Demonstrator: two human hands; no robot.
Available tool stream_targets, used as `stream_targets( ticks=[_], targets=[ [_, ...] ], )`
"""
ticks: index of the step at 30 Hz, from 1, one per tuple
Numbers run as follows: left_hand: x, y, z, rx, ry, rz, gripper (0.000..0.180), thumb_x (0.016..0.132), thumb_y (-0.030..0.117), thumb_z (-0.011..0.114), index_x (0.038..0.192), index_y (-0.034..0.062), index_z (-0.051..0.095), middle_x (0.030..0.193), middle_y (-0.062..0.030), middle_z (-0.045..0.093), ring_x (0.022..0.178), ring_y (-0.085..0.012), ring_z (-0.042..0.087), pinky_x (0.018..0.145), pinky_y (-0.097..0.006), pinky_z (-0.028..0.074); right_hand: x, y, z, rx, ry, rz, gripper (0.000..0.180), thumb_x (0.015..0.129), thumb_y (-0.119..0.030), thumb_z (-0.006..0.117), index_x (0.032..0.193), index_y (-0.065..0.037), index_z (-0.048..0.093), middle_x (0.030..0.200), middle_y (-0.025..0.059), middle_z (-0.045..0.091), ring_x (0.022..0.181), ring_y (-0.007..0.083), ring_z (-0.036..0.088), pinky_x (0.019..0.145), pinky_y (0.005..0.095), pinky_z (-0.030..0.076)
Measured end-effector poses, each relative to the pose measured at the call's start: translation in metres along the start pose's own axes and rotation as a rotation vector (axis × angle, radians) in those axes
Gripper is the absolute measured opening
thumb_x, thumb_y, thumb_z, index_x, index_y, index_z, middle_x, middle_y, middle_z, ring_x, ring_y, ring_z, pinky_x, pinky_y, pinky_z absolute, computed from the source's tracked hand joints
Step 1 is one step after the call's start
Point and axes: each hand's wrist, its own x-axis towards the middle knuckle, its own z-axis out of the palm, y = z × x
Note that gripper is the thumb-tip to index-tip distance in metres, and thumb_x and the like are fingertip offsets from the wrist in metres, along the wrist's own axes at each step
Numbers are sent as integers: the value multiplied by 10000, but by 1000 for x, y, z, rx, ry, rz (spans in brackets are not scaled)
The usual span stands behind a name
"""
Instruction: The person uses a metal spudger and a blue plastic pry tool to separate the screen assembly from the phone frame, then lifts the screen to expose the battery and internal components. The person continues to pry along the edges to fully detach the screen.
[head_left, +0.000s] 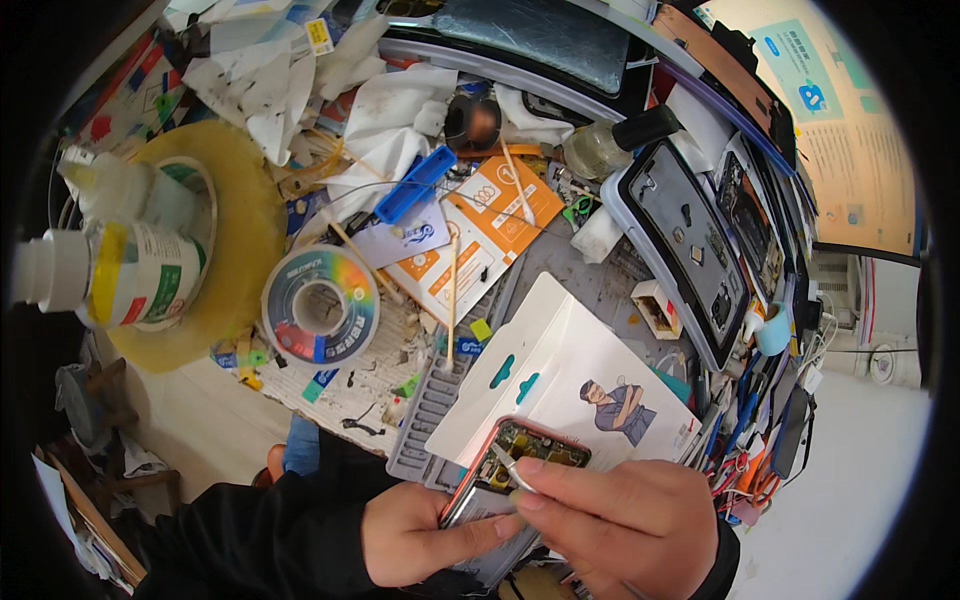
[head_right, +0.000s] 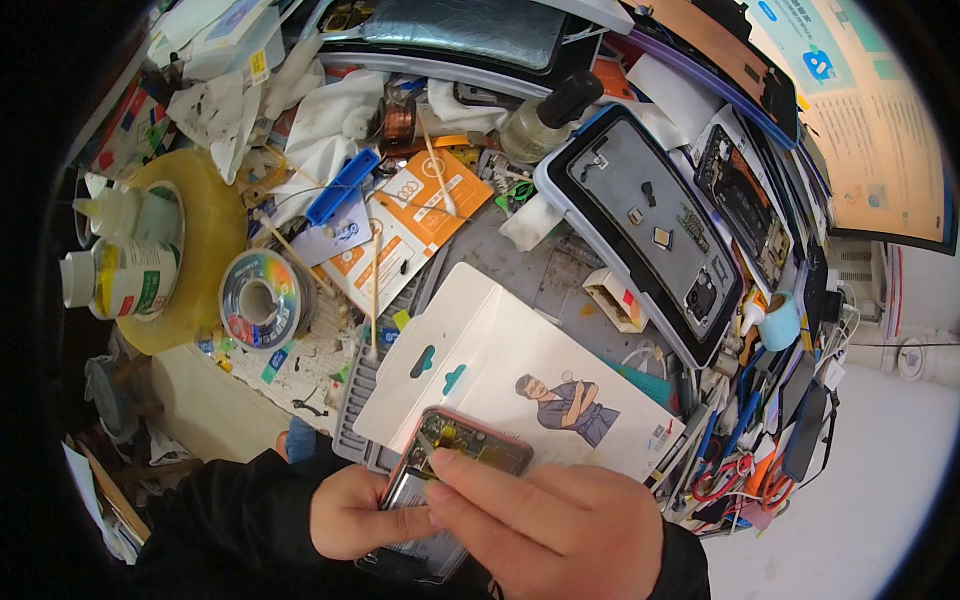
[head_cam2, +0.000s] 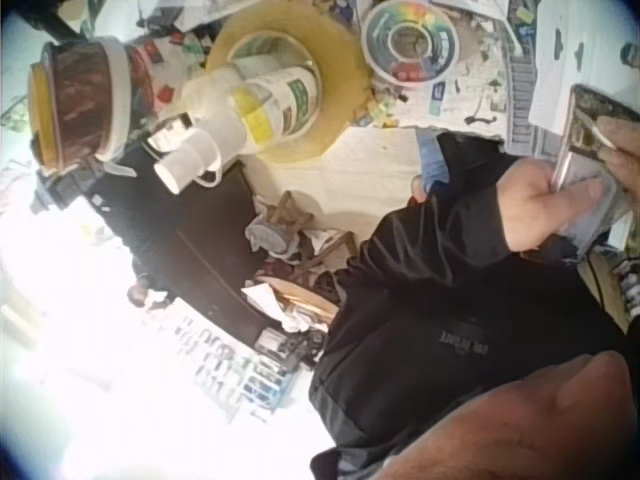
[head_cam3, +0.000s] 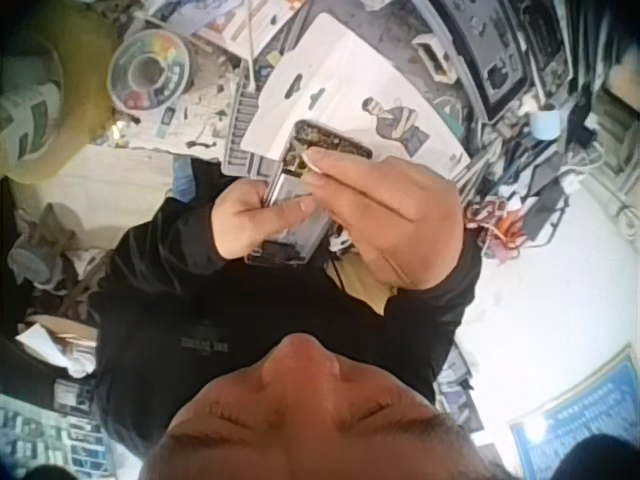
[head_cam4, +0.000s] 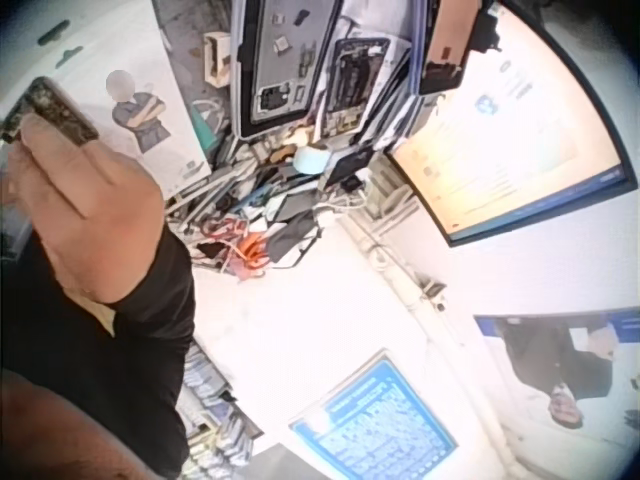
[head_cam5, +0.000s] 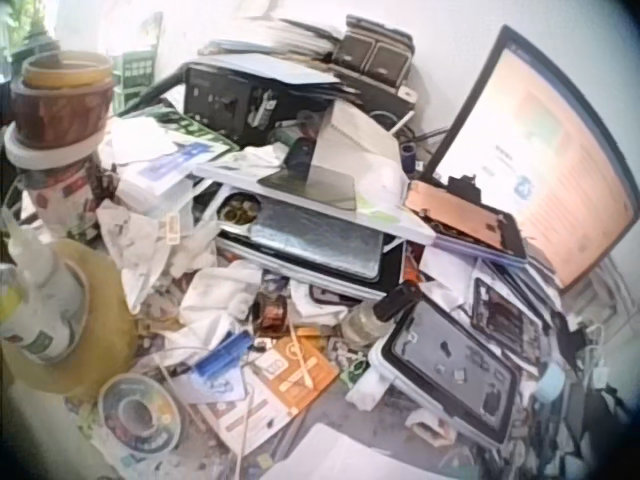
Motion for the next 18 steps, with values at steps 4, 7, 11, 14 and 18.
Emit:
stream_targets(
  ticks=[4,7,11,14,18],
  targets=[
    [3,-4,3,-167,-48,141,314,1080,279,607,1250,28,687,1014,-8,702,949,-69,599,855,-245,488,-1,-7,4,-129,-52,-70,276,796,-52,741,1071,-26,749,1198,104,737,762,248,702,630,325,533],
    [5,-7,4,-206,-51,143,298,1086,281,595,1232,41,696,959,25,676,881,-44,565,790,-223,465,-3,-11,7,-144,30,-19,269,806,-48,725,1074,-26,746,1202,113,735,722,243,683,611,327,523],
    [6,-8,0,-139,-76,63,321,1088,321,588,1227,53,696,892,57,624,824,-21,520,730,-212,424,-4,-20,9,-96,44,4,286,800,-27,711,1084,-15,743,1212,128,732,720,240,682,612,329,524],
    [6,-8,0,-218,-105,87,360,1081,353,595,1236,41,684,870,60,590,812,-19,494,707,-219,405,-3,-22,11,-138,112,4,294,799,-44,718,1092,-24,746,1213,127,734,700,243,683,612,325,531],
    [0,-11,-2,-358,-127,4,490,1095,431,530,1294,-4,639,970,-14,646,905,-68,581,780,-243,473,-4,-26,14,-101,10,21,307,790,-32,715,1095,-26,749,1197,122,741,729,262,703,626,324,542]
  ],
)
